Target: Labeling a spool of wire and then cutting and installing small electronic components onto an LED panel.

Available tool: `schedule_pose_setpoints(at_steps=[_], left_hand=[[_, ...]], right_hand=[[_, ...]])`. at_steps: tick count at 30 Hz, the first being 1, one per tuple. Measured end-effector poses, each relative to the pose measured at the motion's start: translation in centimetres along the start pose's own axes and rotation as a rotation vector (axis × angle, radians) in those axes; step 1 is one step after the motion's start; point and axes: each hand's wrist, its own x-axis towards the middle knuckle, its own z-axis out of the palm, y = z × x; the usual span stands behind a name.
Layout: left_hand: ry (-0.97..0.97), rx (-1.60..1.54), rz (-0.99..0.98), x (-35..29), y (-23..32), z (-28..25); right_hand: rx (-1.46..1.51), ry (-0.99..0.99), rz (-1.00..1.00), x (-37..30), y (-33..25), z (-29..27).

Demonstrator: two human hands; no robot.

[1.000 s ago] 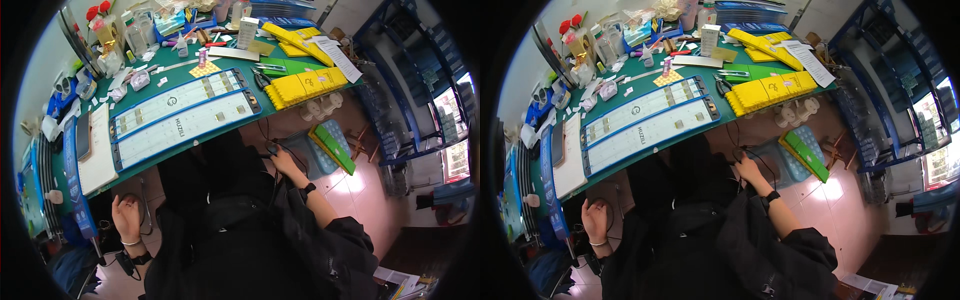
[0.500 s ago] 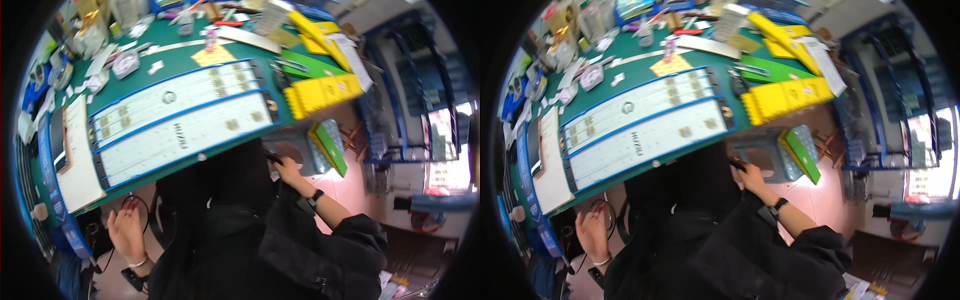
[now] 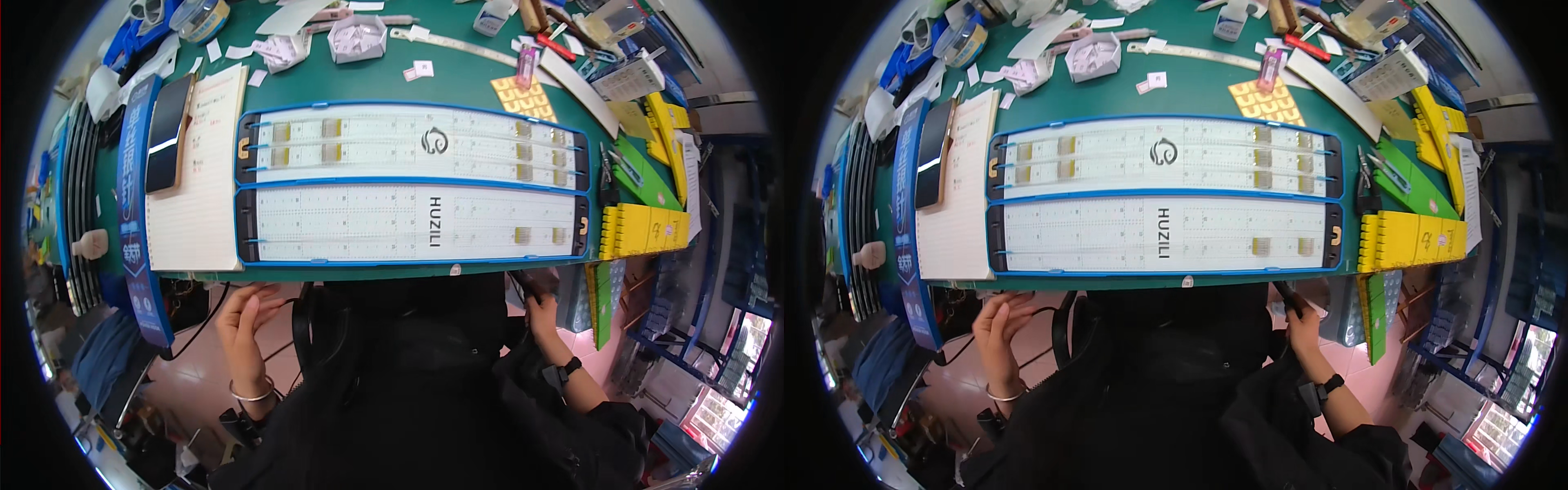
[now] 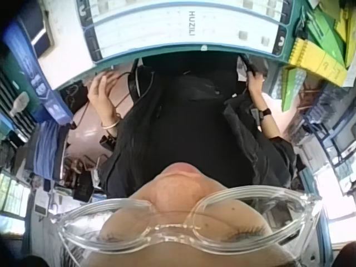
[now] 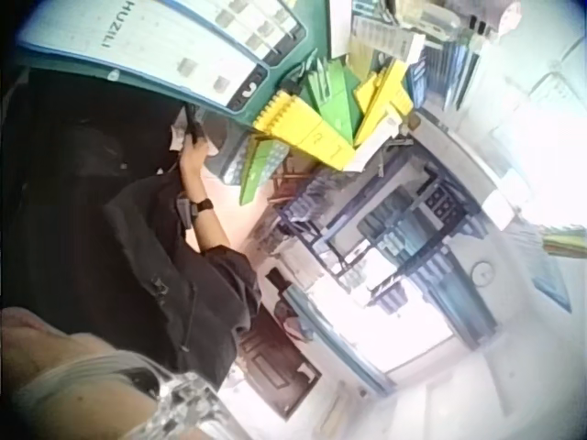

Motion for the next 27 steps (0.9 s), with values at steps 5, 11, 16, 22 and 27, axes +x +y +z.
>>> schedule_pose_setpoints(at_steps=[5,11,16,22,27], left_hand=[[0.156,-0.17,0.395,1.8,3.8,0.3],[0.383,-0.015,0.635,8.3,5.1,2.2],[0.715,0.774,0.864,11.8,9.9,2.4],[0.657,1.309,0.644,14.2,7.9,1.0],[0.656,1.31,0.673,15.4,7.2,1.4]], right_hand=[[0.065,0.17,-0.071,0.2,1.3,1.0],[0.147,0.091,-0.247,0.1,4.2,0.2],[0.23,0.104,-0.119,4.7,2.6,-0.7],[0.376,0.14,-0.131,11.6,2.5,-1.9],[0.482,0.135,-0.083,11.4,5.8,-2.4]])
